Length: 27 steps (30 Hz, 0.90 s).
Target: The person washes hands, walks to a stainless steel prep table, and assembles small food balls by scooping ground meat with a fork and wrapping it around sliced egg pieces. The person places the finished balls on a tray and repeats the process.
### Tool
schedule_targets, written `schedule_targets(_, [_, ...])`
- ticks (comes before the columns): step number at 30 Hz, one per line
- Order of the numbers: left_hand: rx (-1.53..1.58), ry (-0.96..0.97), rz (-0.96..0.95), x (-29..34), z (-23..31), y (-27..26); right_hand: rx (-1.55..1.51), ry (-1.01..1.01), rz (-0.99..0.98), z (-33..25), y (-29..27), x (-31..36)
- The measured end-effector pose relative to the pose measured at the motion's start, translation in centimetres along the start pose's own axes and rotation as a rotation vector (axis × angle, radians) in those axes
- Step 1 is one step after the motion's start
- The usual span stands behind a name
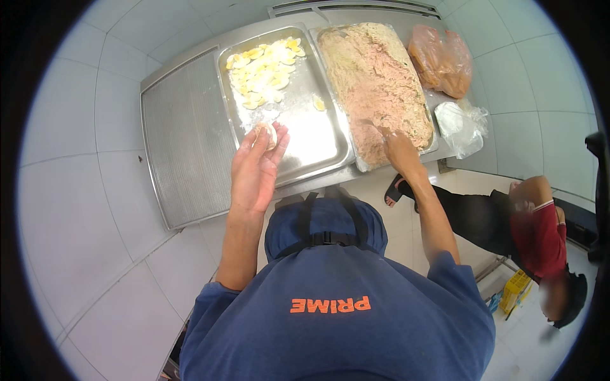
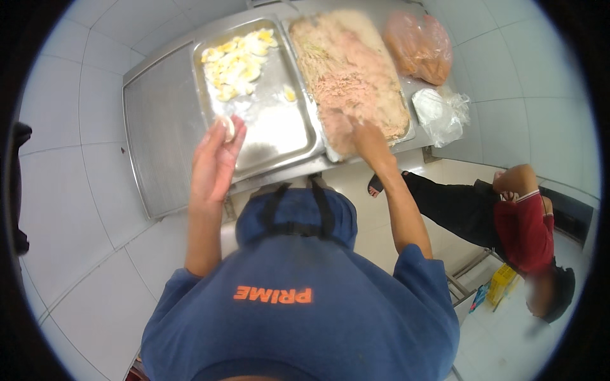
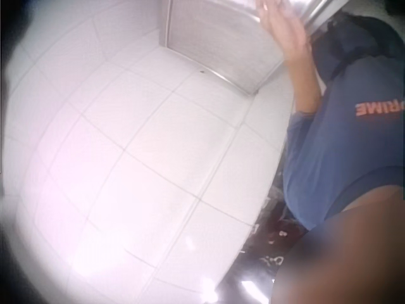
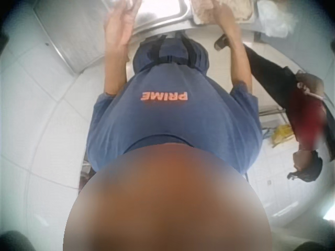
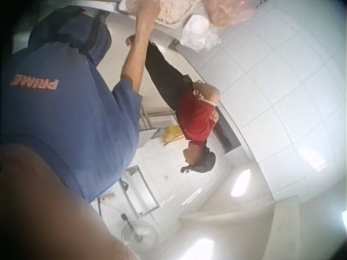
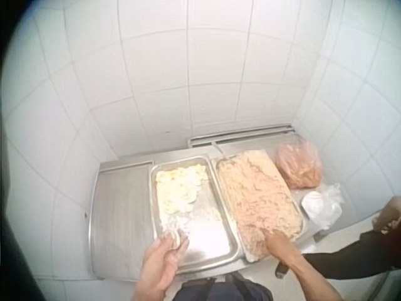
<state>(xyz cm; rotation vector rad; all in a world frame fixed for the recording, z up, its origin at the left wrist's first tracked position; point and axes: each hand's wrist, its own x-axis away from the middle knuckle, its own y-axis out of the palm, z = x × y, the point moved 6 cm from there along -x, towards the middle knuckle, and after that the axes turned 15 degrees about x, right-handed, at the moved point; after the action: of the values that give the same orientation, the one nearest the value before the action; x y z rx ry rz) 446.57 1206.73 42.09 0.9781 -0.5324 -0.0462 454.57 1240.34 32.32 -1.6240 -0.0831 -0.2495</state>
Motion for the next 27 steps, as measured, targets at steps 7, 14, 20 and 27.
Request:
schedule_targets(7, [-0.007,-0.044,0.004,-0.1,-0.2,0.2,-0.082,-0.081,0.041,-0.6,0.9,3.1])
schedule_targets(14, [0.092,-0.071,-0.032,-0.8,-0.9,-1.1,-0.435,0.129,-0.088,-1.1,-5.2,7.3])
schedule_targets(20, [0.236,-0.157,-0.291,0.3,-3.6,5.0,-0.505,-0.098,0.456,-7.0,-14.0,10.9])
schedule_targets(27, [0.365,-0.260,-0.376,4.3,-5.0,11.3,-0.427,-0.108,0.610,-10.6,-15.5,11.9])
